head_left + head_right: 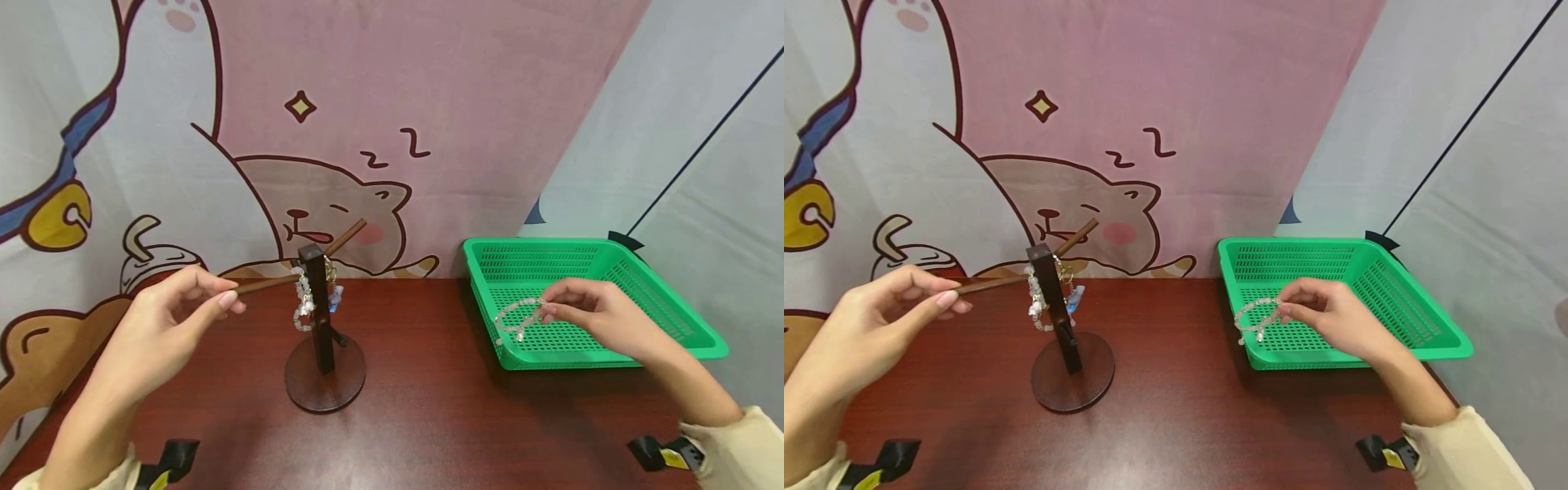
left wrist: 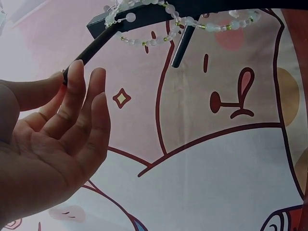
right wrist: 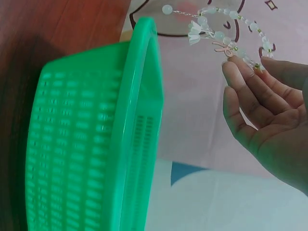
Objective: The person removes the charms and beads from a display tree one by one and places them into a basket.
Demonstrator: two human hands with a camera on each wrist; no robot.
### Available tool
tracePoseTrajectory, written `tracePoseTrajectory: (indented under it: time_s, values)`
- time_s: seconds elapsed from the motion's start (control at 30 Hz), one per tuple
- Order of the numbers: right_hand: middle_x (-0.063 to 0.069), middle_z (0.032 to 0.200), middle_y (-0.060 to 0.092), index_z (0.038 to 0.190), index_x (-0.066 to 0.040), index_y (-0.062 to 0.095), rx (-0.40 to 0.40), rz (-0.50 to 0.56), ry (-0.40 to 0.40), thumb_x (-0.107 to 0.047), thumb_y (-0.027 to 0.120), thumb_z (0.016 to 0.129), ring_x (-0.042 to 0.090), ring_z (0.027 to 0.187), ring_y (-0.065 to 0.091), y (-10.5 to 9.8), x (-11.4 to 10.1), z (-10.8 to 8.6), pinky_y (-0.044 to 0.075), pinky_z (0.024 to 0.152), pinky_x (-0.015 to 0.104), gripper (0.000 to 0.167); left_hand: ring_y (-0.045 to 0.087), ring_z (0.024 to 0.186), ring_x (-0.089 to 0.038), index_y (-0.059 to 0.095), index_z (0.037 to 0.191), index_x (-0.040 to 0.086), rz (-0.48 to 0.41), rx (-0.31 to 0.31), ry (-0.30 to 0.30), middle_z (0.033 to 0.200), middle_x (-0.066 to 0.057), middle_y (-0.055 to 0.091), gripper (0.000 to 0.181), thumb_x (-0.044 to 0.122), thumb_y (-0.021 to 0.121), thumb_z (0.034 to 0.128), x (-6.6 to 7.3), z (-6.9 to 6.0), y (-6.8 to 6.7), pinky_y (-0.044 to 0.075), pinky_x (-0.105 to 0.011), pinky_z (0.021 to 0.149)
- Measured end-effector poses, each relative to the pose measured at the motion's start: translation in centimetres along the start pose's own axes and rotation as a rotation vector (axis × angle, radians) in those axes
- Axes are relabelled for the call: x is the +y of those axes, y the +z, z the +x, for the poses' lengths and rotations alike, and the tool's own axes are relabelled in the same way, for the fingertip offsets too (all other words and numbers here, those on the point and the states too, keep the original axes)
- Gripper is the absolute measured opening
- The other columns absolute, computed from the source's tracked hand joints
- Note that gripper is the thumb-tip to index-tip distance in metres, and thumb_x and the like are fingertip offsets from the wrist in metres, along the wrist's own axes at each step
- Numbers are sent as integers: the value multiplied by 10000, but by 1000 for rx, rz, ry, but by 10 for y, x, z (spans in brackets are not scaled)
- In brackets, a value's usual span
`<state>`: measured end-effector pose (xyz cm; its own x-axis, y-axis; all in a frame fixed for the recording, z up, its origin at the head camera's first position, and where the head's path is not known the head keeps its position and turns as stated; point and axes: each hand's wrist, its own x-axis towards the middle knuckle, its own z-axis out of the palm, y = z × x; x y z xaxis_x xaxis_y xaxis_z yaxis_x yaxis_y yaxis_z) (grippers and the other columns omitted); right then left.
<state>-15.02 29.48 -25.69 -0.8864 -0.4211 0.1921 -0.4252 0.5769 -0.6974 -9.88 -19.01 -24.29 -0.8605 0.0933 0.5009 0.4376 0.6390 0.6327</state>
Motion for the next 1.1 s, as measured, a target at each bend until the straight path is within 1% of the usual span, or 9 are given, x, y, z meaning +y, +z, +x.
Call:
tracePoseTrajectory:
  time_s: [0.13, 0.33, 0.5, 0.67, 0.8, 0.93, 1.1]
  values:
    - [44, 792, 669, 986, -40, 605, 34, -51, 39, -83, 572, 900, 140, 752, 631, -7, 5, -6, 469, 706, 192, 101, 574, 658, -32, 610, 878, 89, 2, -5, 1, 757, 71, 665, 35, 120, 600, 889, 0, 0, 0, 339, -237, 471]
    - [41, 789, 675, 998, -29, 598, 61, -89, 86, -101, 572, 903, 124, 757, 634, -14, 13, -14, 466, 692, 178, 122, 572, 657, -33, 611, 889, 95, 5, -4, 3, 753, 88, 659, 25, 116, 597, 891, -1, 0, 0, 340, -236, 464]
    - [30, 774, 674, 996, -23, 597, 65, -121, 98, -104, 561, 910, 109, 757, 633, -16, 21, -20, 464, 679, 174, 123, 574, 659, -31, 607, 891, 82, -1, -5, 9, 751, 93, 659, 38, 118, 595, 892, -1, 0, 0, 337, -238, 465]
    - [20, 783, 673, 1004, -37, 599, 57, -133, 131, -137, 556, 918, 115, 773, 625, -17, 29, -25, 455, 676, 185, 139, 581, 668, -24, 600, 888, 72, 1, -9, 5, 750, 92, 659, 54, 126, 598, 891, -1, 0, 0, 339, -237, 466]
    - [28, 796, 674, 1018, -30, 594, 45, -116, 168, -161, 552, 922, 127, 788, 631, -14, 33, -29, 462, 686, 197, 167, 573, 659, -28, 602, 889, 78, 5, -9, 3, 753, 97, 659, 53, 131, 597, 892, -1, 0, 0, 343, -234, 463]
    - [43, 811, 672, 1019, -30, 591, 17, -86, 195, -178, 551, 923, 153, 786, 632, -10, 38, -31, 476, 684, 234, 181, 568, 642, -36, 604, 884, 81, 2, -5, 5, 751, 99, 658, 51, 131, 598, 892, 0, 0, 1, 341, -235, 461]
    - [62, 801, 667, 1015, -28, 588, -14, -58, 194, -170, 558, 918, 171, 773, 621, -4, 44, -32, 460, 663, 256, 175, 563, 636, -37, 603, 881, 84, 0, -2, 10, 751, 92, 660, 46, 130, 601, 890, -1, 0, 0, 342, -233, 459]
